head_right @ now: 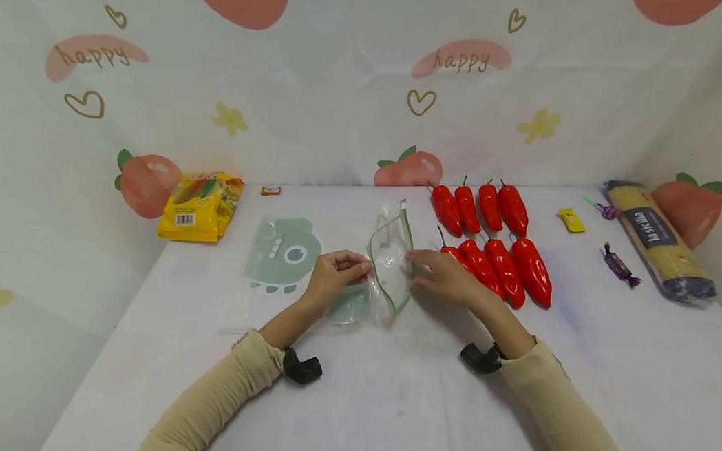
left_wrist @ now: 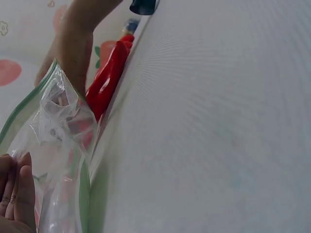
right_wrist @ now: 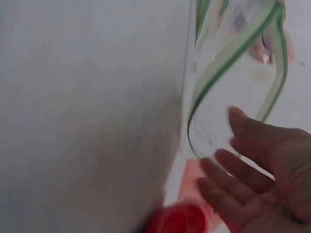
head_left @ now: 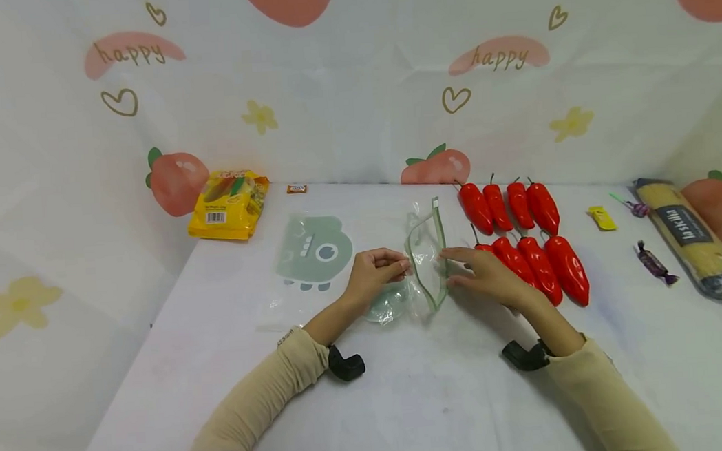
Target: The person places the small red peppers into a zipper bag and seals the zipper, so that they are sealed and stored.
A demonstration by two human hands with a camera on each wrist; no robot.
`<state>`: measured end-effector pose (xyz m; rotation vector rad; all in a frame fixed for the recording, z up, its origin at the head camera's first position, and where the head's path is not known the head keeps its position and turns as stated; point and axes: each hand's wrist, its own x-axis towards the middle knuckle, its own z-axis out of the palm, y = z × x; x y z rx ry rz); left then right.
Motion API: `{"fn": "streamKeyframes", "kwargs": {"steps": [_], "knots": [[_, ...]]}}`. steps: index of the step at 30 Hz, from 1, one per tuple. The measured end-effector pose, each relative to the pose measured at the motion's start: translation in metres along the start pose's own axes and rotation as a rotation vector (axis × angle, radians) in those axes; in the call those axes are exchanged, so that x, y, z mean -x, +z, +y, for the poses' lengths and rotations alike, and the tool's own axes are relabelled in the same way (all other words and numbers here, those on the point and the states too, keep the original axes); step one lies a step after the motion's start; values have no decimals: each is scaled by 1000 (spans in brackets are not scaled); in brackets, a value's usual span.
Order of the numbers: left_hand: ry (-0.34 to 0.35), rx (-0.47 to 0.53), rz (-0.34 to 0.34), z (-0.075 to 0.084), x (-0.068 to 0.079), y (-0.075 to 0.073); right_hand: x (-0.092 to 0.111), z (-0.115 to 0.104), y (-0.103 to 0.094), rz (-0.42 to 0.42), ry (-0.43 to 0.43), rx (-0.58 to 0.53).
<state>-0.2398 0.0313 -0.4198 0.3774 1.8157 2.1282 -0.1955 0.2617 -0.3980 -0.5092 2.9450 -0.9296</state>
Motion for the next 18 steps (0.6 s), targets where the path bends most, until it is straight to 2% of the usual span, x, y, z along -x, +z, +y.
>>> {"fn": "streamKeyframes", "kwargs": {"steps": [4,6,10,12,18], "knots": [[-8,15,14,-3,-1,0,8,8,-18,177,99,-35],[-6,14,20,-3,-1,-1,10,12,-25,207,180,-25],[8,17,27,-2,0,-2,10,16,-31,118,297,-6],[20,21,24,-2,-1,-2,8,16,-30,68,311,-6],[41,28,27,-2,-2,1,-1,17,-24,-6,331,-35]]}}
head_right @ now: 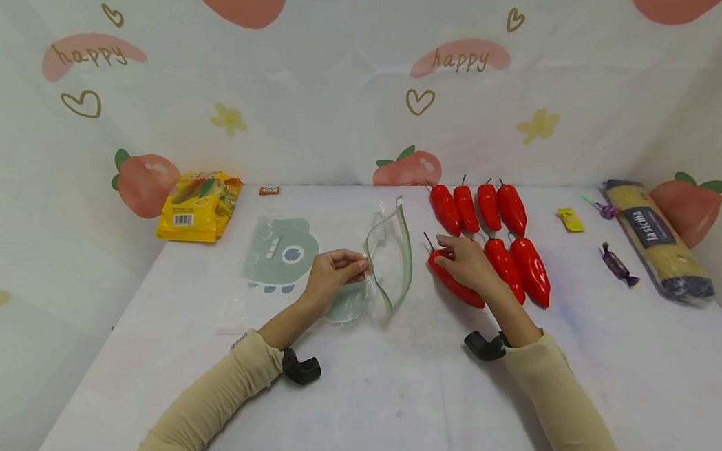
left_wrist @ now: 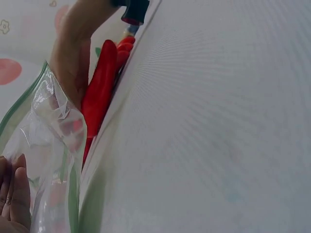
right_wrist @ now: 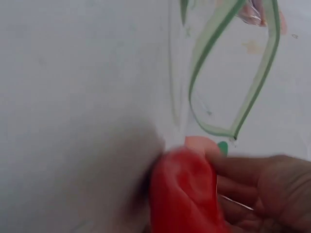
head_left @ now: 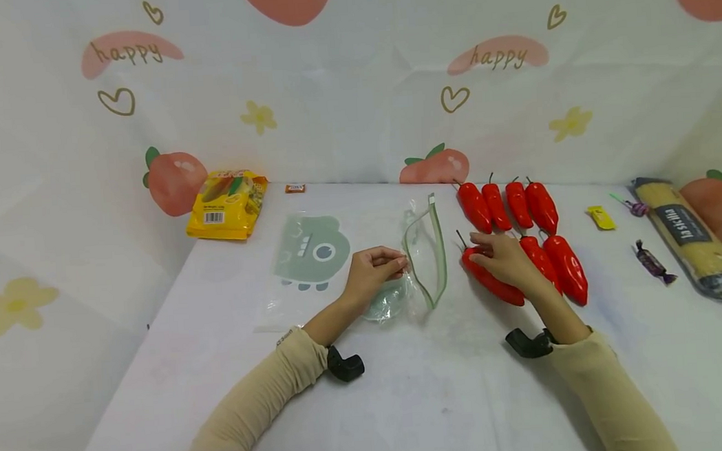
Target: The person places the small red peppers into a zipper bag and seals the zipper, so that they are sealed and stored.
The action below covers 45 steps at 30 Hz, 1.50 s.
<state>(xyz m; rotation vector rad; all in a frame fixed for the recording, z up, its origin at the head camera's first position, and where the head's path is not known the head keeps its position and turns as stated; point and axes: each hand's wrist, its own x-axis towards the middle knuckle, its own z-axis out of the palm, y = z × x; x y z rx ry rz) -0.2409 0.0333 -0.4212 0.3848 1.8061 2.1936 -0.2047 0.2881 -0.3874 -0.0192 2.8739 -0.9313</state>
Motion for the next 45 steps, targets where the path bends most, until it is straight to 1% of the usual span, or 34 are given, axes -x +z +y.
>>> {"fn": "streamKeyframes", "kwargs": {"steps": [4,7,10,11,12,13,15,17,18,19,20,21,22,23,25,29,30,31,32,34,36,37,39,42,44,45], "knots": [[1,-4,10,1,0,1,-5,0,5,-37,50,15],[0,-4,12,1,1,1,-5,2,8,-19,59,4],[2,-2,7,1,0,1,-2,1,3,2,105,-103],[2,-2,6,0,0,1,-1,0,0,14,130,-161],[2,-1,5,0,0,1,1,-1,-4,25,162,-253],[2,-1,4,0,0,1,3,-3,-9,36,202,-375],[2,-6,5,-1,0,0,6,-8,-16,73,245,-706],[1,-11,6,-1,-1,0,8,-13,-21,140,262,-1072],[1,-14,5,0,-1,1,8,-15,-21,173,265,-1230],[2,-18,3,0,-1,1,8,-18,-20,207,268,-1350],[4,-20,1,1,-2,2,7,-20,-18,238,266,-1437],[6,-20,0,2,-2,3,6,-22,-15,269,271,-1468],[11,-20,-2,3,-2,3,5,-24,-10,298,282,-1460],[18,-21,-4,4,-3,4,3,-26,-5,314,308,-1425],[27,-19,-4,5,-4,6,2,-28,4,309,361,-1341],[20,-7,8,8,-6,10,1,-27,20,208,419,-1190],[10,1,12,9,-6,11,1,-25,24,174,416,-1149],[2,11,17,9,-6,11,1,-25,27,139,404,-1076],[-6,14,23,9,-7,11,0,-24,31,103,380,-1003],[-17,26,31,9,-8,10,-1,-23,37,60,318,-815],[-19,24,35,9,-8,10,-2,-22,42,25,227,-645],[-18,22,35,9,-9,9,-2,-22,44,18,179,-586],[-16,17,31,9,-9,9,-2,-22,45,10,93,-526],[-14,13,22,9,-9,8,2,-18,38,9,-10,-513],[-17,17,19,9,-8,7,5,-13,29,24,-40,-535],[-20,21,18,8,-8,7,7,-9,23,37,-40,-553]]}}
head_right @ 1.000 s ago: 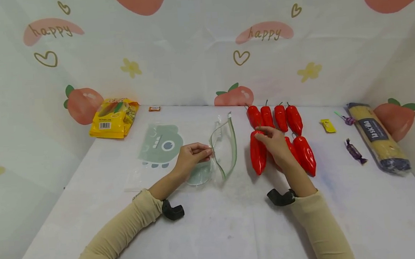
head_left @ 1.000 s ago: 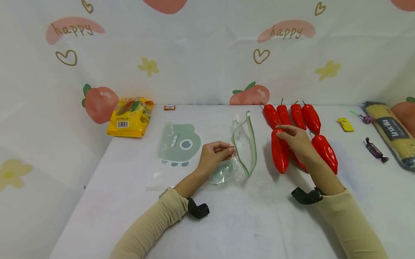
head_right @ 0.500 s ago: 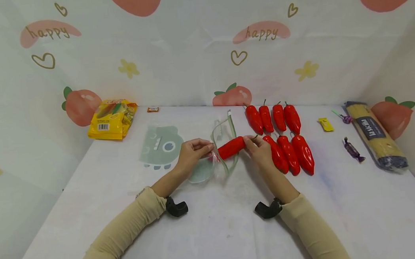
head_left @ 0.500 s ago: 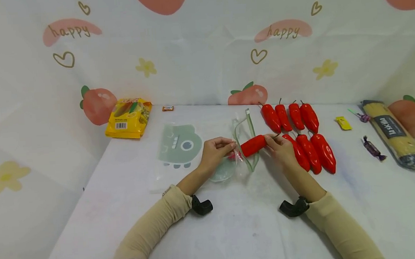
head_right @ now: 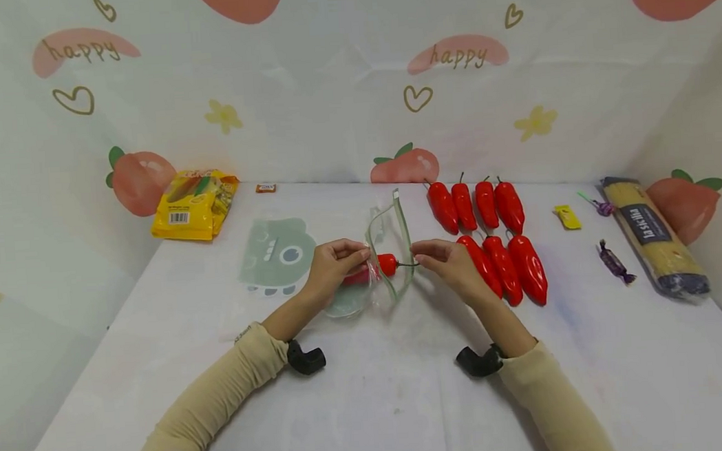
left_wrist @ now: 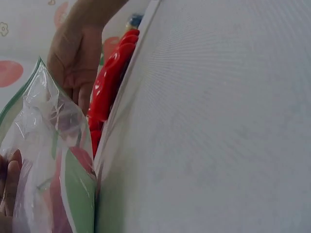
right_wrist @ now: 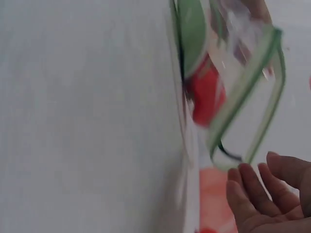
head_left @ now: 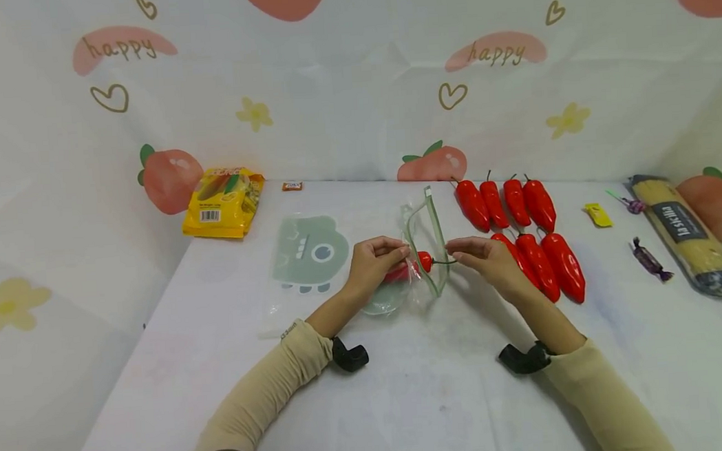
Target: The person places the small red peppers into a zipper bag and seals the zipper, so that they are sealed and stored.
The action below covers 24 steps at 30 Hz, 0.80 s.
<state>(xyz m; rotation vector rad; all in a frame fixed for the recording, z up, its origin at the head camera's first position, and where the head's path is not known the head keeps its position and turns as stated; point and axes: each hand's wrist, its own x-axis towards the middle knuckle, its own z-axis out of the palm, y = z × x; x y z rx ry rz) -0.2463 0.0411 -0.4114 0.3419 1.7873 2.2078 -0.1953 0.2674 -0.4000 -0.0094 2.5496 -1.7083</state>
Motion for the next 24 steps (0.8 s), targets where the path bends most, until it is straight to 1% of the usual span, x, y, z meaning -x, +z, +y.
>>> {"fn": "streamKeyframes", "kwargs": {"steps": [3,5,8,10,12,14,21,24], "knots": [[-10,12,-3,-1,0,-1,5,2,-22,58,15,-45],[-16,21,-5,-2,0,-1,9,3,-35,112,47,-52],[-14,20,-11,-3,0,-1,13,4,-52,197,104,-11],[-8,13,-13,-3,0,-1,13,4,-59,229,164,23],[-6,4,-13,-3,0,-1,13,4,-63,225,214,73],[-7,2,-11,-3,1,-1,12,4,-63,195,247,122],[-2,11,-7,-2,-1,0,2,14,-51,95,256,307],[-5,16,-8,-2,-1,0,-2,13,-46,51,253,367]]}}
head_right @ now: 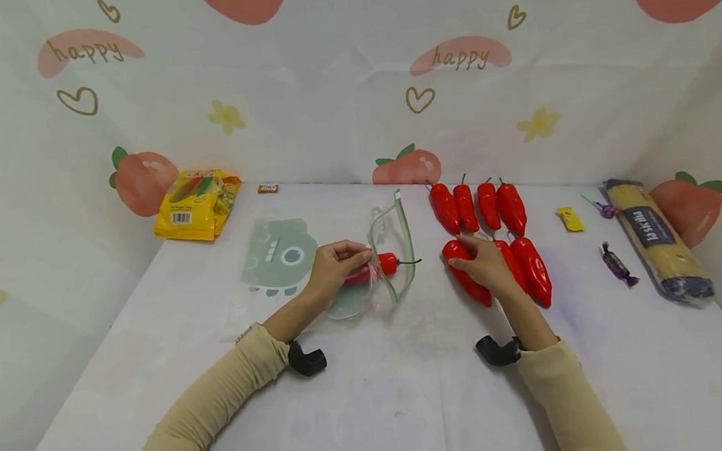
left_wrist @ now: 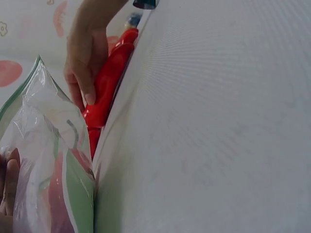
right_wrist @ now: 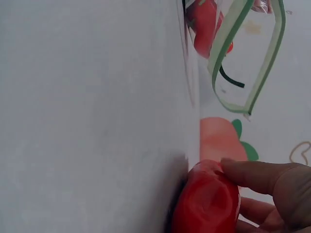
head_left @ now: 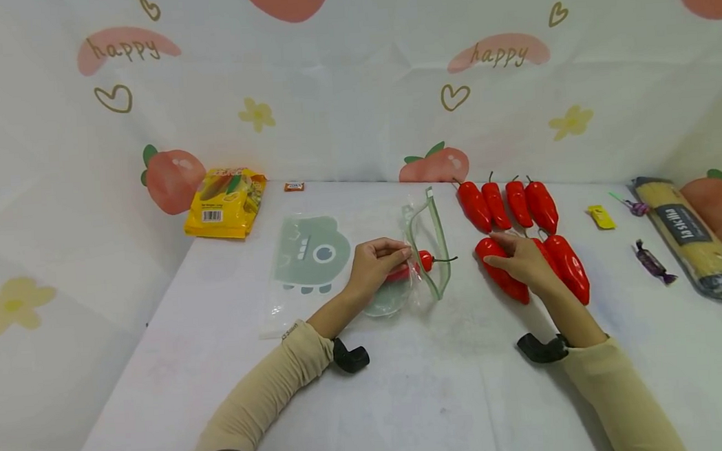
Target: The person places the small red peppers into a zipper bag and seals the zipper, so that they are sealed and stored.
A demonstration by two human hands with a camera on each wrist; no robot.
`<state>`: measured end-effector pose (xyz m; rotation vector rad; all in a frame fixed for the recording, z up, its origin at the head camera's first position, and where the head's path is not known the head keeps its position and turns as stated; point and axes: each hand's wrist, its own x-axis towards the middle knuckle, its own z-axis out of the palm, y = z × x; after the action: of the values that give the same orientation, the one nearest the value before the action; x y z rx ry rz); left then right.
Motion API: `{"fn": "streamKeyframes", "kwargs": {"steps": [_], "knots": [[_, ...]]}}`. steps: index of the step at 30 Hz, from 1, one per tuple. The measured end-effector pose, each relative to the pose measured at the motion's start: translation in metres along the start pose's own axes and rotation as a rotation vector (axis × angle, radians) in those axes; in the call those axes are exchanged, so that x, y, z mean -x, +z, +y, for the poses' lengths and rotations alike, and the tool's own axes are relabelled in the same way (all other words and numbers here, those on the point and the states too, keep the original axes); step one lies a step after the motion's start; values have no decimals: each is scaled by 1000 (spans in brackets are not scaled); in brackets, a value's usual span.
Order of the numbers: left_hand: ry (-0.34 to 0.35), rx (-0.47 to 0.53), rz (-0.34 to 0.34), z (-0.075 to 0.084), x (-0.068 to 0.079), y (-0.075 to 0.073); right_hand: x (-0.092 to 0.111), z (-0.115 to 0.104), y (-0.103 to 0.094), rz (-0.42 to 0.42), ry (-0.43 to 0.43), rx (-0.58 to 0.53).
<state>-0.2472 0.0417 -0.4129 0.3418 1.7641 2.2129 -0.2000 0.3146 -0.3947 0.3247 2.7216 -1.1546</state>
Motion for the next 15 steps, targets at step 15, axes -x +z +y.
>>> {"fn": "streamKeyframes", "kwargs": {"steps": [15], "knots": [[-8,11,-6,0,2,0,-6,-28,-5,113,82,-372]]}}
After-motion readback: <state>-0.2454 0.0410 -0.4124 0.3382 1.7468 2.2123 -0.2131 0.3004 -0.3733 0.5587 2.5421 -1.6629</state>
